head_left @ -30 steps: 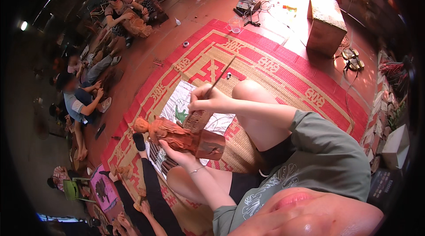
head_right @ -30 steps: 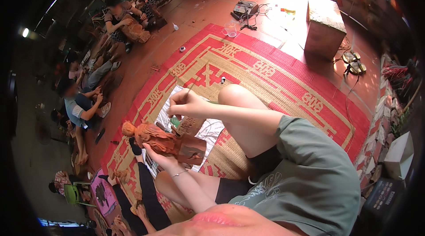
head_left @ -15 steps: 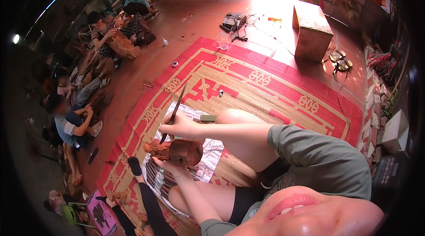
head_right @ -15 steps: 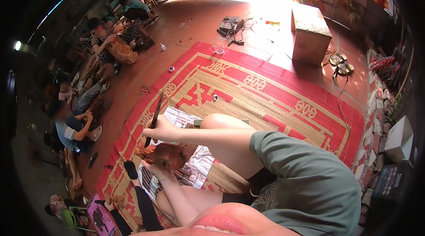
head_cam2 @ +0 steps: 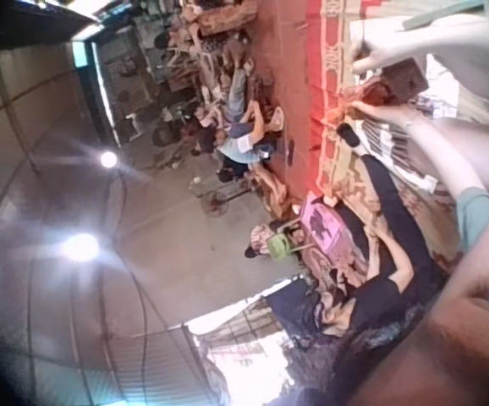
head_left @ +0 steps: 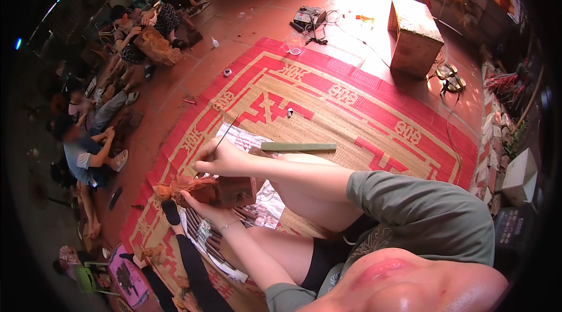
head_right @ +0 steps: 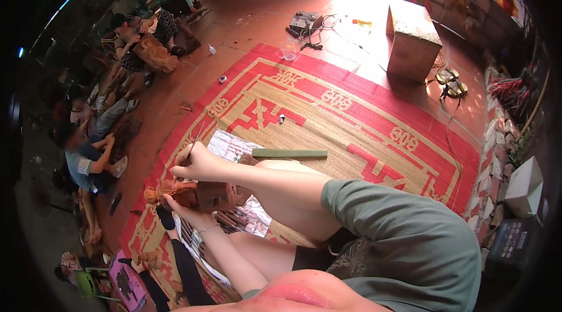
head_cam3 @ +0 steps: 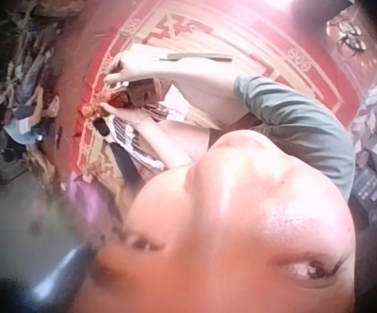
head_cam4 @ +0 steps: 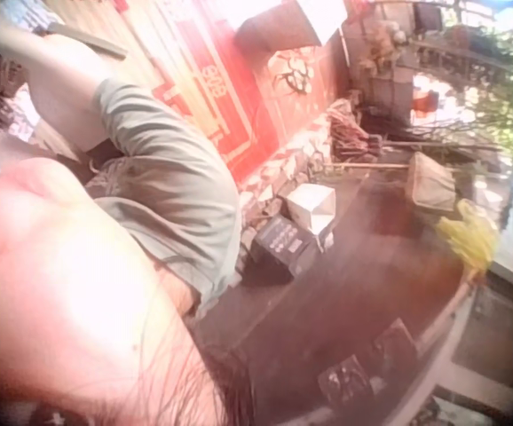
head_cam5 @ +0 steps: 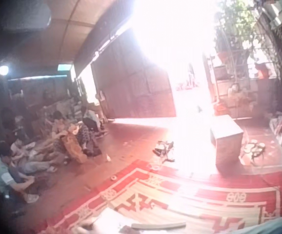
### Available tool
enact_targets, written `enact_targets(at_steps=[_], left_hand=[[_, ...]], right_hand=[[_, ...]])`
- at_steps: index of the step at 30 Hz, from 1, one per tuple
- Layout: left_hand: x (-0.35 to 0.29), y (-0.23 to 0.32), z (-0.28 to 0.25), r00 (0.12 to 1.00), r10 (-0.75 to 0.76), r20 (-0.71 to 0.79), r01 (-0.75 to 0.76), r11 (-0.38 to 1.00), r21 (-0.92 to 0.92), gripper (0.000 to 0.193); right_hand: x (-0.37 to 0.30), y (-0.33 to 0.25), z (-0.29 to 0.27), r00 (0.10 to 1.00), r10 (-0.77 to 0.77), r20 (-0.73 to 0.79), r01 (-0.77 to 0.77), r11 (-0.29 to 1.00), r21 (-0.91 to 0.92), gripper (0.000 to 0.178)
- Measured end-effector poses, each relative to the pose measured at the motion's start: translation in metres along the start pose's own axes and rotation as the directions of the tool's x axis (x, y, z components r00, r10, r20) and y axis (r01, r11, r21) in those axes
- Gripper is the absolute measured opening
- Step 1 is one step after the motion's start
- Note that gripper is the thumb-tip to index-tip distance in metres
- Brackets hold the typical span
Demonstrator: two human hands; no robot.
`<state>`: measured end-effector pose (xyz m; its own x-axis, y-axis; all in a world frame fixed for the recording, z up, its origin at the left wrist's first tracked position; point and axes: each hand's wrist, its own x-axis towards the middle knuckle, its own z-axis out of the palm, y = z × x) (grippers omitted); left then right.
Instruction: The person sits on a mat and carves a wooden figurine using a chisel and mallet. They repeatedly strike the chisel to shape the wood, rotating the piece to access different surfaces.
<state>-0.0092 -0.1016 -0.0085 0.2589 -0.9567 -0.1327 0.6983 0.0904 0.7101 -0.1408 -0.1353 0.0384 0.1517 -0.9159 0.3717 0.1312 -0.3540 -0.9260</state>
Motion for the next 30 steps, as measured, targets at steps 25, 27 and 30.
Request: enact_targets(at_steps=[25, 27, 30], left_hand=[[0.000, -0.004, -0.005, 0.977, -0.038, 0.209, 0.063, 0.992, -0.114, 0.068], [-0.001, -0.008, -0.004, 0.988, -0.101, 0.114, 0.114, 0.987, -0.114, 0.068], [-0.002, -0.012, -0.006, 0.975, 0.014, 0.221, -0.014, 1.000, 0.001, 0.073]], right_hand=[[-0.025, -0.001, -0.006, 0.969, -0.232, 0.085, 0.239, 0.966, -0.097, 0.014], [-0.023, 0.008, -0.010, 0.956, -0.280, 0.085, 0.284, 0.958, -0.042, 0.015], [-0.029, 0.004, -0.020, 0.966, -0.216, 0.144, 0.235, 0.964, -0.125, 0.014]])
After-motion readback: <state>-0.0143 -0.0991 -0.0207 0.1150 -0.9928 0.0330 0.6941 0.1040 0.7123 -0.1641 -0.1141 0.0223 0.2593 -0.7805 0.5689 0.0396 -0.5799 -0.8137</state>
